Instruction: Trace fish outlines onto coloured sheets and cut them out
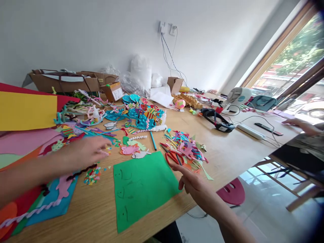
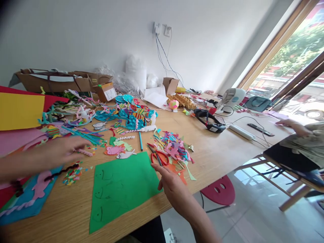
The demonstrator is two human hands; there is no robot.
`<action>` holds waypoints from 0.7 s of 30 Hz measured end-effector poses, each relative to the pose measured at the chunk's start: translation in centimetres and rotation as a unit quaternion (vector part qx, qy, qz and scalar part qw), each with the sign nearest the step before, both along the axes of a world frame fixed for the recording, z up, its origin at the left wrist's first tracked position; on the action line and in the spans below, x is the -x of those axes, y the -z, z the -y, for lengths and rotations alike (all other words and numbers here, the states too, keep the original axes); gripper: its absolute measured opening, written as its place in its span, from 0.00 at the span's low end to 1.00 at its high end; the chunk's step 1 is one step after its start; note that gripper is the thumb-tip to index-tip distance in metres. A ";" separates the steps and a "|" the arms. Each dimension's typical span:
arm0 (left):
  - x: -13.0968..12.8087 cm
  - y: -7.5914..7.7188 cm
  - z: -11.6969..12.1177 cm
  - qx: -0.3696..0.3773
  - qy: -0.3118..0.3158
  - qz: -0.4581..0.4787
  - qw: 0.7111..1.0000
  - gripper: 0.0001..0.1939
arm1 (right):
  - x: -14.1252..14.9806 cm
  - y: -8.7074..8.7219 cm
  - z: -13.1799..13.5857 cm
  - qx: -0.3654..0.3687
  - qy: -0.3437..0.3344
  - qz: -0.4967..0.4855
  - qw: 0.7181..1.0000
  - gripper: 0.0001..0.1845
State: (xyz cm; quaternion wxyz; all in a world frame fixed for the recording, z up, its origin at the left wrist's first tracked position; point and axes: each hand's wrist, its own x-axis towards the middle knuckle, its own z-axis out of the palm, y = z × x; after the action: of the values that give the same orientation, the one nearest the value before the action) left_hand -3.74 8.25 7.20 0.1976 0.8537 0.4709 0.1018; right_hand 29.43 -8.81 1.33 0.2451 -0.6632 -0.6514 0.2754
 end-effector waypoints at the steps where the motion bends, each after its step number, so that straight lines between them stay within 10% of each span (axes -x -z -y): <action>1: -1.6 1.5 1.7 0.010 0.061 -0.046 0.997 0.17 | -0.2 0.2 0.0 -0.008 0.011 0.036 0.999 0.28; 6: -4.8 5.3 4.4 -0.013 0.102 -0.109 0.989 0.24 | -1.2 1.0 0.1 -0.033 0.066 0.141 0.987 0.33; 21: -6.0 5.6 2.8 0.064 0.056 -0.147 0.985 0.12 | -1.4 0.4 1.3 0.036 0.072 0.273 0.959 0.22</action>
State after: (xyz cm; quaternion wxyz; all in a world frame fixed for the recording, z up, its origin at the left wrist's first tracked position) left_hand 2.22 5.49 1.65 0.1858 0.8701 0.4518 -0.0662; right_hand 30.83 -10.11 0.89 0.0533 -0.7664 -0.6339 0.0892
